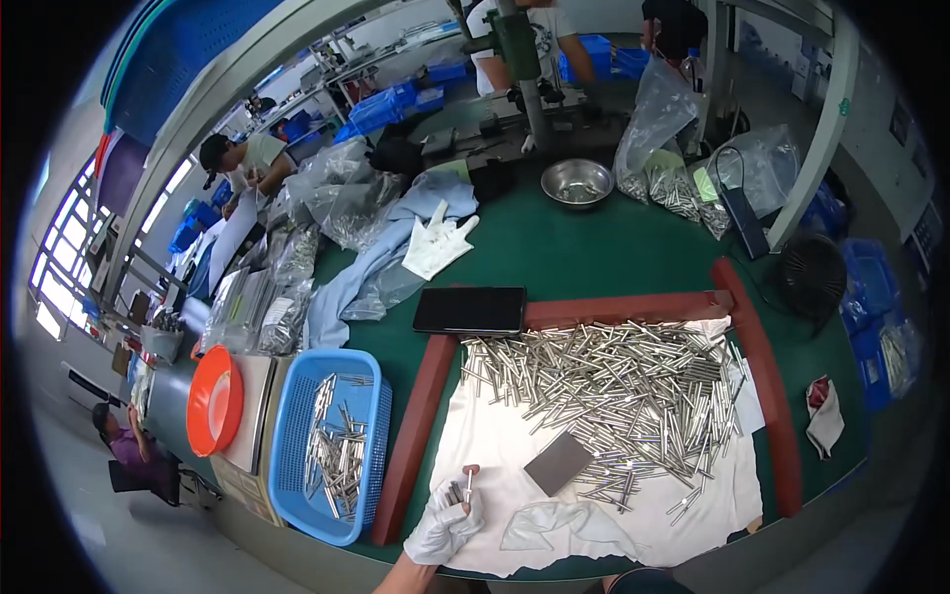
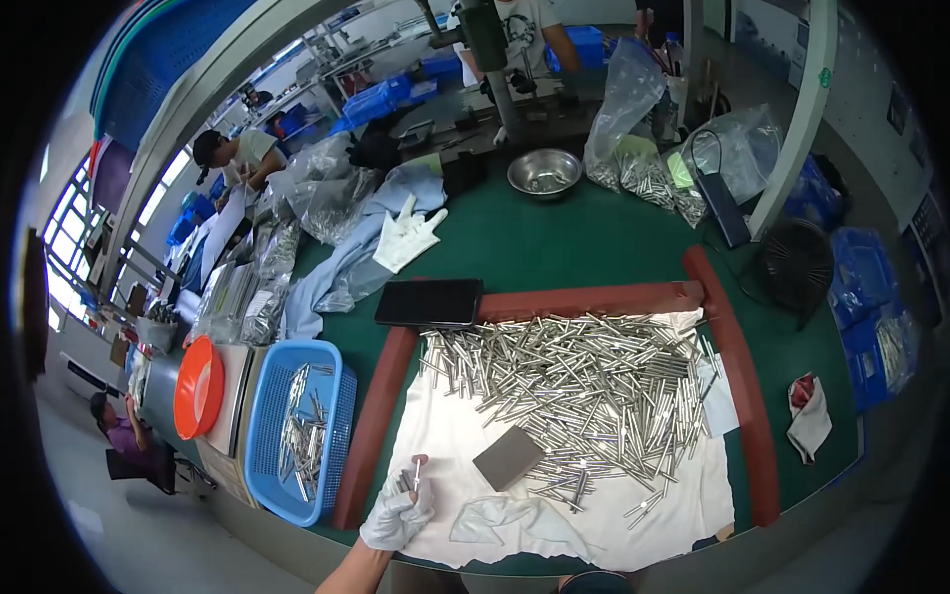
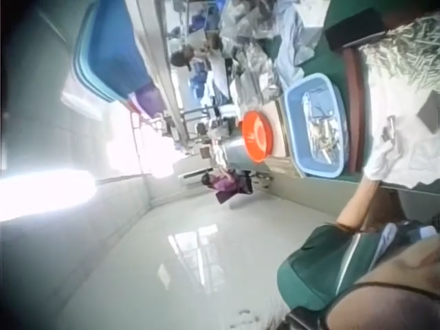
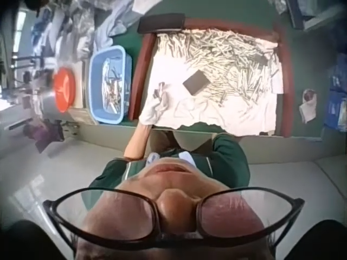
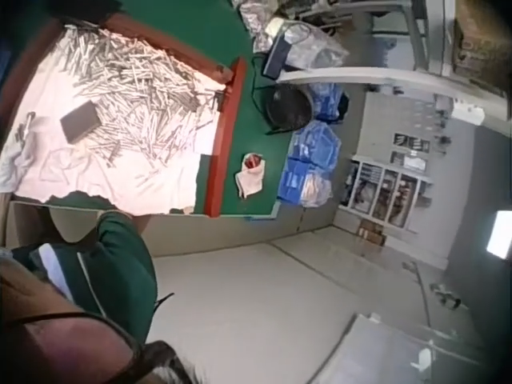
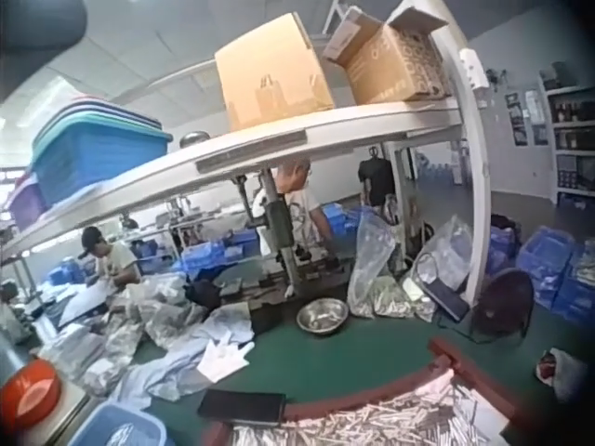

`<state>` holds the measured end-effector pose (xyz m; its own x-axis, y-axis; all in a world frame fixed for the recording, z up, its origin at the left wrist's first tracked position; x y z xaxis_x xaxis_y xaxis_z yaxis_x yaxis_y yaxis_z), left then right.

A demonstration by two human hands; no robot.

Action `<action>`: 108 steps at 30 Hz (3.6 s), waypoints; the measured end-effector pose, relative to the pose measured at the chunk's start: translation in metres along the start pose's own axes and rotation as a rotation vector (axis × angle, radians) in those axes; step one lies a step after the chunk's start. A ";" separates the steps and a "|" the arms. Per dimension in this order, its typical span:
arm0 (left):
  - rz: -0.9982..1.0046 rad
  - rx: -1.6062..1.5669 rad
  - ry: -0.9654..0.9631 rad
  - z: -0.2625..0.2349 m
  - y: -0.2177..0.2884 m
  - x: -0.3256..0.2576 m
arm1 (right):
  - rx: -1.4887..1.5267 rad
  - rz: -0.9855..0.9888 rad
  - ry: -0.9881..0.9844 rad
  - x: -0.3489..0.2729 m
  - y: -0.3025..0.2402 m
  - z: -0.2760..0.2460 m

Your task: Polishing or deburring the ends of small metal rods using a sharpening stone on a workbench.

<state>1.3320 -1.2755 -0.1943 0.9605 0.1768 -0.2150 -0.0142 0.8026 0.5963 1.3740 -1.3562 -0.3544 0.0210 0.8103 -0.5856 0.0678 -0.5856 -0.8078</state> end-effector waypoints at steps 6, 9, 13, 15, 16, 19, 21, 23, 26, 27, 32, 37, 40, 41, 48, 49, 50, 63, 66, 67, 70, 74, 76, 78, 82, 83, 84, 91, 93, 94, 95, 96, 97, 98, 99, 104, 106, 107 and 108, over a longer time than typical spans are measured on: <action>0.004 -0.017 0.037 -0.008 -0.003 -0.004 | -0.107 0.318 0.059 -0.067 0.142 -0.003; -0.012 -0.011 0.036 -0.007 -0.003 -0.003 | -0.124 0.397 0.091 -0.071 0.173 0.001; -0.013 0.005 0.012 -0.003 -0.001 -0.003 | -0.145 0.431 0.099 -0.066 0.190 0.008; -0.031 -0.018 0.054 -0.007 -0.003 -0.004 | -0.149 0.447 0.091 -0.067 0.197 0.014; -0.041 -0.039 0.063 -0.008 -0.005 -0.004 | -0.150 0.451 0.082 -0.067 0.201 0.016; -0.001 -0.046 0.024 -0.006 -0.002 -0.003 | -0.153 0.460 0.064 -0.071 0.210 0.025; 0.016 -0.040 0.021 -0.006 -0.001 -0.004 | -0.161 0.461 0.051 -0.075 0.214 0.029; 0.028 -0.032 0.031 -0.006 -0.001 -0.004 | -0.171 0.466 0.038 -0.082 0.214 0.033; 0.023 -0.017 0.071 -0.008 -0.002 -0.003 | -0.186 0.469 0.021 -0.094 0.209 0.035; 0.017 -0.016 0.077 -0.009 -0.002 -0.003 | -0.198 0.475 0.013 -0.097 0.205 0.034; -0.032 0.037 0.082 -0.007 -0.001 0.001 | -0.252 0.455 -0.030 -0.100 0.177 0.029; -0.047 0.083 0.102 -0.008 0.000 0.002 | -0.302 0.403 -0.042 -0.075 0.132 0.020; -0.031 0.084 0.084 -0.005 0.001 0.005 | -0.335 0.369 -0.060 -0.062 0.099 0.022; -0.018 0.087 0.069 -0.003 0.002 0.006 | -0.344 0.359 -0.071 -0.061 0.089 0.025; -0.061 0.009 0.054 0.000 -0.001 0.008 | -0.337 0.326 -0.289 -0.118 0.052 0.060; -0.071 0.025 0.047 0.002 -0.003 0.005 | -0.297 0.279 -0.319 -0.132 0.044 0.065; -0.084 0.045 0.050 0.003 -0.006 0.003 | -0.243 0.215 -0.356 -0.149 0.031 0.068; -0.014 0.395 -0.158 0.053 0.032 0.022 | -1.121 -0.205 0.956 -0.222 -0.199 -0.090; 0.034 0.386 -0.168 0.055 0.038 0.044 | -1.108 -0.133 0.916 -0.190 -0.192 -0.100; 0.038 0.375 -0.176 0.053 0.037 0.049 | -1.100 -0.102 0.910 -0.183 -0.188 -0.103; 0.004 0.332 -0.194 0.040 0.027 0.052 | -1.150 -0.012 0.833 -0.170 -0.181 -0.100; -0.058 0.278 -0.242 0.030 0.015 0.046 | -1.171 -0.240 0.955 -0.192 -0.202 -0.106; -0.092 0.244 -0.270 0.032 0.010 0.044 | -1.079 -0.473 1.062 -0.211 -0.214 -0.116; -0.109 0.212 -0.335 0.041 0.007 0.045 | -0.928 -0.624 1.065 -0.207 -0.216 -0.127; -0.109 0.223 -0.304 0.041 0.006 0.045 | -0.831 -0.860 1.058 -0.194 -0.205 -0.116; -0.094 0.243 -0.253 0.036 0.007 0.046 | -0.831 -0.813 1.051 -0.189 -0.199 -0.117; -0.081 0.271 -0.274 0.037 0.007 0.046 | -0.849 -0.825 1.049 -0.189 -0.196 -0.114; -0.094 0.339 -0.278 0.035 0.006 0.045 | -0.988 -0.783 0.989 -0.188 -0.192 -0.105; -0.095 0.336 -0.269 0.034 0.005 0.045 | -0.993 -0.781 0.992 -0.187 -0.192 -0.104; -0.097 0.341 -0.255 0.033 0.004 0.045 | -0.988 -0.789 0.981 -0.186 -0.192 -0.103; -0.100 0.335 -0.248 0.032 0.003 0.045 | -0.982 -0.801 0.972 -0.185 -0.192 -0.103; -0.096 0.341 -0.246 0.031 0.003 0.046 | -0.974 -0.817 0.963 -0.185 -0.191 -0.102; -0.093 0.337 -0.250 0.031 0.003 0.046 | -0.997 -0.804 0.981 -0.184 -0.191 -0.101; -0.098 0.327 -0.256 0.030 0.003 0.046 | -1.015 -0.793 0.998 -0.184 -0.190 -0.100; -0.105 0.315 -0.259 0.029 0.002 0.046 | -1.023 -0.774 1.017 -0.184 -0.190 -0.100; -0.138 0.276 -0.269 0.027 0.001 0.047 | -1.011 -0.799 0.987 -0.183 -0.192 -0.097; -0.131 0.262 -0.249 0.027 0.001 0.047 | -1.027 -0.790 0.991 -0.184 -0.193 -0.097; -0.138 0.244 -0.253 0.029 -0.001 0.046 | -1.054 -0.769 1.019 -0.185 -0.193 -0.096; -0.131 0.249 -0.246 0.029 0.000 0.046 | -1.088 -0.750 1.045 -0.186 -0.193 -0.096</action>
<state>1.3843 -1.2843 -0.1814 0.9882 -0.0844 -0.1275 0.1518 0.6409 0.7525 1.4524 -1.3920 -0.0836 0.2427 0.8112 0.5319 0.9679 -0.1659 -0.1886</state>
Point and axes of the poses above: each hand's wrist, its own x-axis towards the middle knuckle, its own z-axis out of the palm, y = z × x, the point moved 10 cm from there along x, towards the middle knuckle, and after that the axes turned 11 degrees about -y, right-handed, at the moved point
